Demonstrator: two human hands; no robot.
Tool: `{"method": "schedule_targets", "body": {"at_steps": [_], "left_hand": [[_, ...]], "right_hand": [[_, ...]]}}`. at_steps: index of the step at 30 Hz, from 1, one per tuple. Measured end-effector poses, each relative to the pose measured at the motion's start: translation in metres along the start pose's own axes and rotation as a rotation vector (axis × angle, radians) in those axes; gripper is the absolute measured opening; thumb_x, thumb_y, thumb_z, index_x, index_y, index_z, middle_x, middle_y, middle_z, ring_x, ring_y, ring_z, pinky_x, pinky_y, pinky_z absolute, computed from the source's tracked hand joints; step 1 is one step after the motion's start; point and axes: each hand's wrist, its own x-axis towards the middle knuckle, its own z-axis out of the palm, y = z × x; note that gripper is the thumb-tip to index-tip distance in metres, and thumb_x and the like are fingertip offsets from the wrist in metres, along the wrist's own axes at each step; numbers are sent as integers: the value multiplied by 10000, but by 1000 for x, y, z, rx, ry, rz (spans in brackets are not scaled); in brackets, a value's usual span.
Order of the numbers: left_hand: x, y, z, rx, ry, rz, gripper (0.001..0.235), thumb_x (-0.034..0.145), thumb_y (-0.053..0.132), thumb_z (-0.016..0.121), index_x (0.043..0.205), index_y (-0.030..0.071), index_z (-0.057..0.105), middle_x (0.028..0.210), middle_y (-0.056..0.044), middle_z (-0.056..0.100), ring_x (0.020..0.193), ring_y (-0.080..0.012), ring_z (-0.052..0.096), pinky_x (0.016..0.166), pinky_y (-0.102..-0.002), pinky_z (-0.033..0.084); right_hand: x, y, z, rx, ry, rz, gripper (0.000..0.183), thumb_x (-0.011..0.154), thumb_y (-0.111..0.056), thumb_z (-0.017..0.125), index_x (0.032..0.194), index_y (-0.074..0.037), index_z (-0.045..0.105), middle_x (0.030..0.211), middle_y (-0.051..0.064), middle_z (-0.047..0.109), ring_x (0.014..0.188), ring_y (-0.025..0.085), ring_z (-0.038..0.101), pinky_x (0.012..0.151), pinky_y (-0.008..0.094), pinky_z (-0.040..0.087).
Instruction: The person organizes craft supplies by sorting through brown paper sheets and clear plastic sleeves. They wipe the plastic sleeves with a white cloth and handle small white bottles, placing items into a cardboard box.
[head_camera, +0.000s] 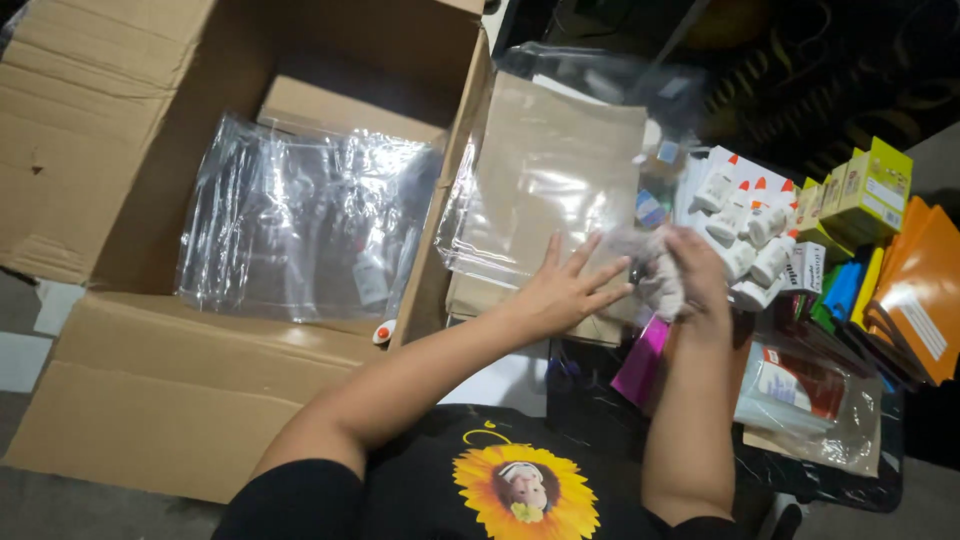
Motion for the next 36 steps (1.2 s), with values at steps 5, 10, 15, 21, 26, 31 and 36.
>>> {"method": "schedule_targets", "body": {"at_steps": [5, 10, 15, 21, 26, 31, 36], "left_hand": [[-23, 7, 80, -119, -205, -168, 534, 952, 323, 601, 1473, 385, 504, 1630, -47, 342, 1485, -507, 255, 963, -910, 252], [-30, -33, 29, -268, -662, -459, 580, 885, 417, 633, 1451, 382, 512, 1613, -69, 348, 1431, -452, 290, 994, -834, 283], [-95, -205, -7, -572, 391, -861, 288, 1123, 234, 487, 1173, 28, 682, 1180, -197, 682, 1081, -350, 624, 944, -439, 476], [-314, -315, -55, 329, -292, -1743, 447, 944, 244, 535, 1341, 40, 530, 1469, -207, 441, 1321, -546, 434, 1001, -819, 362], [-298, -275, -115, 155, -284, -1902, 642, 896, 202, 598, 1462, 21, 358, 1556, -185, 324, 1306, -488, 444, 929, -644, 489], [-335, -308, -56, 218, -152, -1718, 276, 1100, 130, 502, 1323, 2, 602, 1310, -233, 657, 1206, -391, 655, 924, -485, 583], [-315, -301, -77, 508, -97, -1435, 209, 1015, 107, 541, 1077, 89, 740, 1207, -122, 716, 1135, -343, 692, 909, -483, 587]], "right_hand": [[-8, 10, 26, -984, 444, -207, 309, 970, -299, 790, 981, 7, 751, 843, 176, 719, 718, 241, 664, 663, 404, 521], [4, -20, 75, -1230, 468, -509, 278, 958, -252, 803, 993, 17, 741, 866, 216, 735, 764, 324, 696, 713, 459, 534], [7, -53, 219, -1034, 40, -847, 187, 1041, -148, 756, 1071, 24, 688, 978, 189, 731, 876, 310, 724, 770, 415, 554], [16, 7, 406, -1004, -396, -999, 131, 982, -162, 676, 977, -34, 648, 922, 188, 680, 829, 396, 688, 733, 480, 542], [6, 54, 452, -1068, -548, -767, 202, 995, -228, 678, 942, -36, 643, 941, 198, 675, 835, 418, 658, 723, 493, 521], [12, 66, 444, -1086, -535, -736, 206, 957, -230, 693, 926, -29, 663, 919, 209, 674, 843, 423, 657, 730, 499, 518], [12, 61, 444, -1073, -489, -632, 231, 938, -242, 714, 924, -13, 684, 949, 213, 691, 878, 410, 669, 774, 486, 528]]}}
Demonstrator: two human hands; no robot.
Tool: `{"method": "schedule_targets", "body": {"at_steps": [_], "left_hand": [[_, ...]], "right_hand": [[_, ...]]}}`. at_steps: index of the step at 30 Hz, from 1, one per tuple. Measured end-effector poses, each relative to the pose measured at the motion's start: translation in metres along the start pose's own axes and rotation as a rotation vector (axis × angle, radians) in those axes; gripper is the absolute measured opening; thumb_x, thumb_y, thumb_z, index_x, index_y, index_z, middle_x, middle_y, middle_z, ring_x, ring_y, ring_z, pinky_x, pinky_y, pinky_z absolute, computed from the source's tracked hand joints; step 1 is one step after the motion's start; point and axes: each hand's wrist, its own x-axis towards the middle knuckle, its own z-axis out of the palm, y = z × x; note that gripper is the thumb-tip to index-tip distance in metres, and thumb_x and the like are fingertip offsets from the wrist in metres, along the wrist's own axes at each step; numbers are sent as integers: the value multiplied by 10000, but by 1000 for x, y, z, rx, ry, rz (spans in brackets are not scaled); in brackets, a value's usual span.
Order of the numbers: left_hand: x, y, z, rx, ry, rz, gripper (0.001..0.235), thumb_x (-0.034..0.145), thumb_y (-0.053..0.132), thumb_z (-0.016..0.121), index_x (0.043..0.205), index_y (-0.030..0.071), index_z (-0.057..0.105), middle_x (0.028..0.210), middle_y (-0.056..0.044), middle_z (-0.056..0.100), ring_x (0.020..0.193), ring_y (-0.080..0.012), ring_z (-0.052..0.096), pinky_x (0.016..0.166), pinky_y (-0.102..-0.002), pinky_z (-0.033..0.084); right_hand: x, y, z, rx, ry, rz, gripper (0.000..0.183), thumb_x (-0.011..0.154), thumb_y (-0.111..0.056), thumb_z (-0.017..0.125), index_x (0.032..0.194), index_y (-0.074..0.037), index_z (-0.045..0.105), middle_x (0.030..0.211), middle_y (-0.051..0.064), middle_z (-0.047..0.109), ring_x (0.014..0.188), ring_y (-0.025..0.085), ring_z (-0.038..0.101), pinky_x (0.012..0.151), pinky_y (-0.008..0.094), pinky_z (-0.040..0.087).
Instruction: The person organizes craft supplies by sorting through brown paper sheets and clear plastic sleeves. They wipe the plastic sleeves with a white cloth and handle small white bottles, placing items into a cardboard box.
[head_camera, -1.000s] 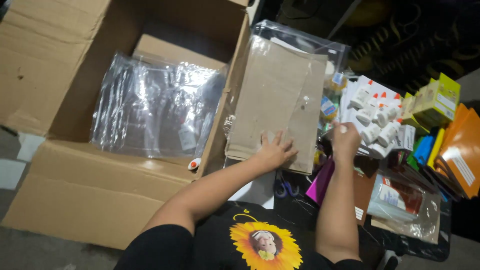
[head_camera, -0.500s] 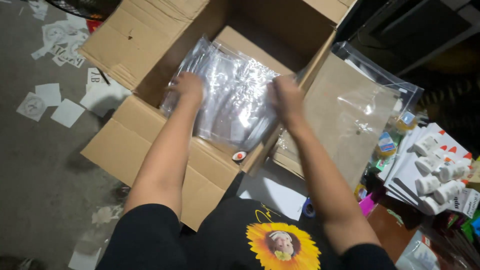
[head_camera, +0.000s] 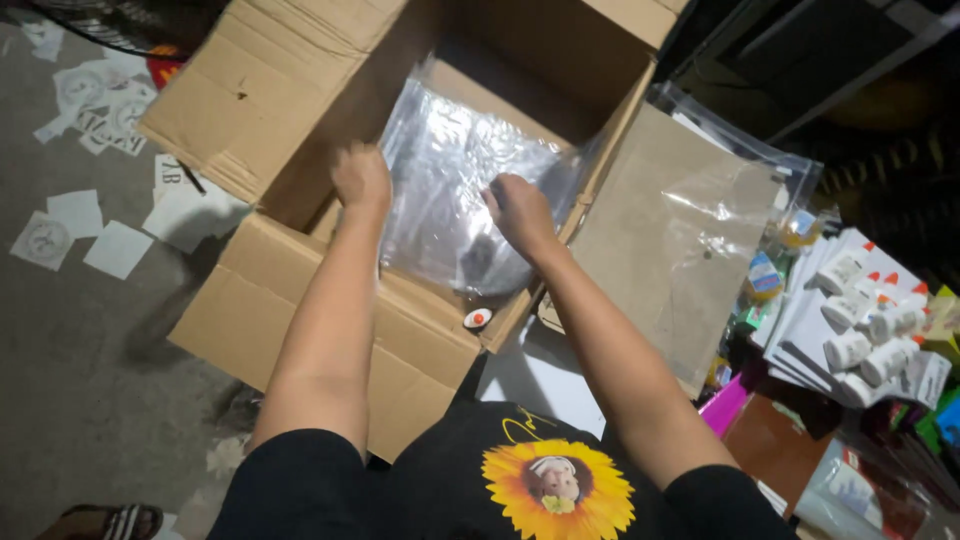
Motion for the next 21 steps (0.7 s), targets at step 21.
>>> {"method": "schedule_targets", "body": {"at_steps": [21], "left_hand": [[-120, 34, -449, -1199, -395, 907, 436, 1104, 105, 412, 1532, 26, 430, 1476, -212, 585, 956, -256, 814, 652, -273, 625]], "right_hand": [[-16, -41, -253, 1102, 470, 44, 207, 1018, -213, 676, 1021, -22, 597, 758, 67, 663, 603, 156, 637, 526, 304, 524]]}}
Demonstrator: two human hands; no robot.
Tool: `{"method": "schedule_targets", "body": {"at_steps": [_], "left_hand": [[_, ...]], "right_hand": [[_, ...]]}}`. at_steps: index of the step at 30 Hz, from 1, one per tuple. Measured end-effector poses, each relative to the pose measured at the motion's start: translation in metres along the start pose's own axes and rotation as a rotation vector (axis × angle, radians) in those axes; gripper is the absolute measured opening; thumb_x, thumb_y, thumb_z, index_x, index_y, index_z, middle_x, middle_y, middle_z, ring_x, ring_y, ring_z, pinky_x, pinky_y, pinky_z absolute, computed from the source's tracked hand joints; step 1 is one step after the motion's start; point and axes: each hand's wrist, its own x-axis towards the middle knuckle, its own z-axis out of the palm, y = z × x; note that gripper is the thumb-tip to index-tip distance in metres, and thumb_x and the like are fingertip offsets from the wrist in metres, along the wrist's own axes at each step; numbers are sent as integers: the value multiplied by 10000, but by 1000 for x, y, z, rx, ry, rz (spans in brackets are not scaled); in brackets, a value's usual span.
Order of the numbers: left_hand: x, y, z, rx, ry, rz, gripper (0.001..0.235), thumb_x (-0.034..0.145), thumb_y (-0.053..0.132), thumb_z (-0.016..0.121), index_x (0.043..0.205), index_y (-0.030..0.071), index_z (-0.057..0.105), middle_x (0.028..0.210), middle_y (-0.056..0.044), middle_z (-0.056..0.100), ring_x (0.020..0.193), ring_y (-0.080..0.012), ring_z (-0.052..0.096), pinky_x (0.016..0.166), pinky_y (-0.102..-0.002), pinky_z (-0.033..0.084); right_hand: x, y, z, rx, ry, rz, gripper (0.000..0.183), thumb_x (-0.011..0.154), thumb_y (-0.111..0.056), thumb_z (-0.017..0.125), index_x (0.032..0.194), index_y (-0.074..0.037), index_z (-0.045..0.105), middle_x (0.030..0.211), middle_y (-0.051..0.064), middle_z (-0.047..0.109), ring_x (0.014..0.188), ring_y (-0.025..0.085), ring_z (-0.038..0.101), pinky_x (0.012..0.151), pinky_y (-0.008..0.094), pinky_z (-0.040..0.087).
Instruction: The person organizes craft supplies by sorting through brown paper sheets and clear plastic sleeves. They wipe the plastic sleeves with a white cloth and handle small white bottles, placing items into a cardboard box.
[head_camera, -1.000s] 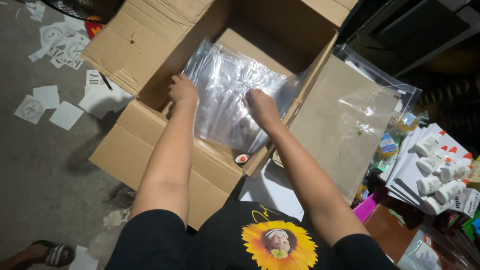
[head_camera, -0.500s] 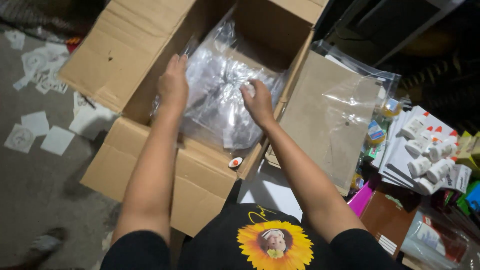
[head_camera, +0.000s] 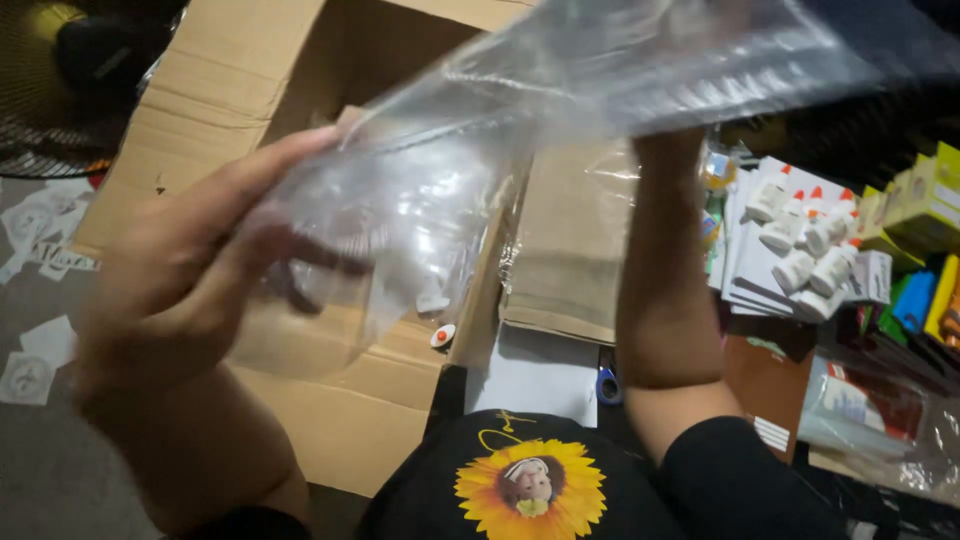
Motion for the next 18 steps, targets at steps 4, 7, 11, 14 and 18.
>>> {"method": "schedule_targets", "body": {"at_steps": [4, 7, 11, 14, 18], "left_hand": [[10, 20, -22, 77, -169, 18, 478, 1049, 101, 426, 1521, 26, 444, 1381, -193, 646, 895, -216, 809, 656, -265, 625], [20, -15, -52, -23, -372, 25, 489, 1041, 99, 400, 1521, 6, 419, 1465, -237, 566, 855, -211, 812, 637, -273, 659], [48, -126, -30, -1138, -303, 97, 538, 1064, 331, 452, 1492, 6, 475, 1384, -228, 619, 1004, -246, 756, 810, -314, 651], [55, -202, 49, -1967, -189, 129, 634, 1081, 505, 488, 1470, 6, 518, 1325, -221, 660, 1116, -272, 713, 940, -345, 644], [66, -242, 182, -1719, 11, -413, 901, 909, 745, 345, 1642, 274, 111, 1686, -247, 162, 1482, -575, 292, 1042, -807, 393]], "right_hand": [[-8, -46, -28, -211, -41, -15, 175, 1025, -173, 697, 1030, -16, 621, 778, 50, 660, 617, 130, 616, 539, 287, 499], [-14, -75, -48, -371, -75, -16, 153, 1031, -144, 714, 1038, -11, 639, 792, 37, 657, 627, 111, 600, 549, 275, 480], [-20, -66, -94, -586, -125, -10, 124, 1038, -105, 736, 1047, -6, 664, 811, 19, 653, 641, 86, 578, 562, 259, 454], [-28, -5, -116, -542, -56, 11, 103, 1020, -95, 756, 1028, -19, 687, 843, -4, 676, 691, 67, 623, 616, 259, 533], [-36, 86, -127, -611, 72, 265, 126, 961, -161, 745, 1021, -54, 715, 807, 53, 646, 634, 133, 581, 535, 307, 475]]}}
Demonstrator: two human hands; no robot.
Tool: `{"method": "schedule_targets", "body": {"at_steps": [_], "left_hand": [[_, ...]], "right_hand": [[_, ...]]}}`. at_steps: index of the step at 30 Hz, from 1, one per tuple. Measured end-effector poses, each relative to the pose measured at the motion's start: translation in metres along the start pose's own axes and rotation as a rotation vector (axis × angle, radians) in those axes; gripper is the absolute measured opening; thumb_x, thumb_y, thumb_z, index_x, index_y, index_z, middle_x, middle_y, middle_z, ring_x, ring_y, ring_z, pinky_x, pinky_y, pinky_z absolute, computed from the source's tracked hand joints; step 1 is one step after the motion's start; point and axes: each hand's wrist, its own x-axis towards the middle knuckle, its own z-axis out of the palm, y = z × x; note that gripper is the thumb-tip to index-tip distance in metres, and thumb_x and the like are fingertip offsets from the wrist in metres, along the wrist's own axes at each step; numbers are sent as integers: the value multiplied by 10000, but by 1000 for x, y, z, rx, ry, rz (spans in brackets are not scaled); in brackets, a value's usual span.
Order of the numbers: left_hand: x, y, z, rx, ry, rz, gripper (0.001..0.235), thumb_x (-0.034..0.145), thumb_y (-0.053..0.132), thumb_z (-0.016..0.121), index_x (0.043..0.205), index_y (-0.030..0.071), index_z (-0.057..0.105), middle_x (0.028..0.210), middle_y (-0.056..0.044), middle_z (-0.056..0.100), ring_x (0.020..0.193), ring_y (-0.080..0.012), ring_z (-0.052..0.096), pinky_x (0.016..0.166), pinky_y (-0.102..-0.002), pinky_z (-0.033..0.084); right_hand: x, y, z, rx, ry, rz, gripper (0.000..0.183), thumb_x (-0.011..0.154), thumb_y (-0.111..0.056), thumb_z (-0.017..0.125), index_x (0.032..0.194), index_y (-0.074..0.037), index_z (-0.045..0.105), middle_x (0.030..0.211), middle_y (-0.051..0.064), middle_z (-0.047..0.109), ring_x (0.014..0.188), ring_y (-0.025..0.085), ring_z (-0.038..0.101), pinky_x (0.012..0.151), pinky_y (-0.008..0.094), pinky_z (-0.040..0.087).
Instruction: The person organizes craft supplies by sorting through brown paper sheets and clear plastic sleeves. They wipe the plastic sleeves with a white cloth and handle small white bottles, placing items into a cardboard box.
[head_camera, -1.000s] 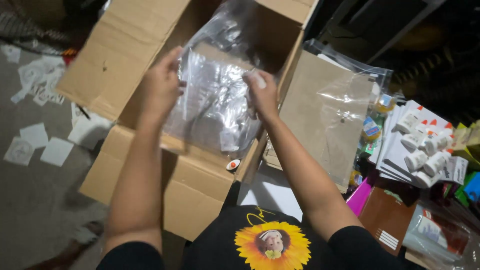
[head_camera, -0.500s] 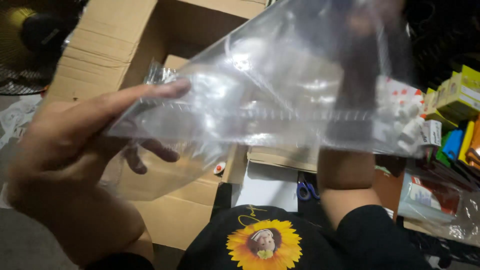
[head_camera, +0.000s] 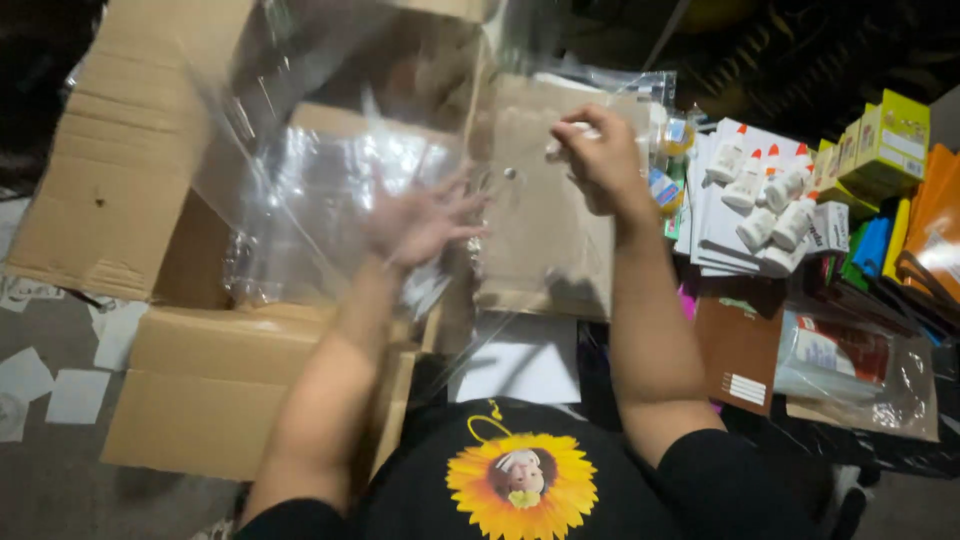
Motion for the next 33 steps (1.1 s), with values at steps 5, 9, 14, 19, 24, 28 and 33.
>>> {"method": "schedule_targets", "body": {"at_steps": [5, 9, 14, 19, 24, 28, 33], "left_hand": [[38, -50, -43, 77, -236, -13, 855, 920, 783, 358, 1647, 417, 97, 1724, -169, 75, 1495, -577, 229, 1042, -839, 308], [31, -63, -56, 13, -403, 26, 784, 995, 726, 414, 1661, 379, 189, 1742, -87, 109, 1528, -507, 263, 1098, -807, 306], [16, -54, -23, -331, -315, -27, 910, 969, 815, 332, 1691, 280, 191, 1743, -94, 148, 1545, -454, 296, 1191, -741, 324], [8, -48, -22, -302, -475, 17, 925, 971, 804, 260, 1711, 251, 224, 1771, -106, 213, 1594, -420, 314, 1250, -687, 329], [-6, -50, -26, 129, -78, 109, 925, 942, 804, 330, 1673, 243, 246, 1719, -84, 250, 1547, -303, 332, 1212, -626, 384], [42, -70, -239, -217, -371, 83, 717, 1141, 544, 264, 1576, -25, 258, 1357, -186, 399, 1162, -327, 456, 972, -506, 427], [-3, -58, -88, 210, -154, 315, 582, 1067, 545, 449, 1604, 340, 358, 1638, -2, 394, 1441, -401, 475, 1097, -654, 418]], "right_hand": [[-52, -1, 108, -420, 385, -682, 306, 988, -154, 707, 1215, 36, 630, 1146, 169, 641, 1024, 303, 638, 877, 430, 542], [-120, 4, 176, -606, -379, -1049, 327, 1093, -159, 628, 1377, 2, 600, 1477, 189, 566, 1329, 357, 547, 1060, 573, 487], [-70, -19, 129, -747, -24, -879, 394, 1024, -216, 641, 1400, -105, 596, 1539, 147, 531, 1443, 433, 431, 1157, 625, 354], [-68, 45, 159, -740, -108, -946, 514, 1081, -162, 588, 1577, -56, 510, 1649, 195, 425, 1577, 420, 372, 1315, 620, 287], [-61, 47, 141, -615, -11, -962, 528, 1035, -170, 676, 1537, -142, 512, 1628, 156, 500, 1538, 310, 511, 1241, 420, 425], [-64, 39, 166, -415, 198, -628, 574, 983, -223, 718, 1475, -39, 488, 1504, 220, 511, 1372, 369, 532, 1107, 448, 493], [-112, 9, 170, -525, -193, -1004, 501, 957, -50, 651, 1448, -116, 577, 1554, 172, 551, 1421, 329, 573, 1125, 400, 489]]}}
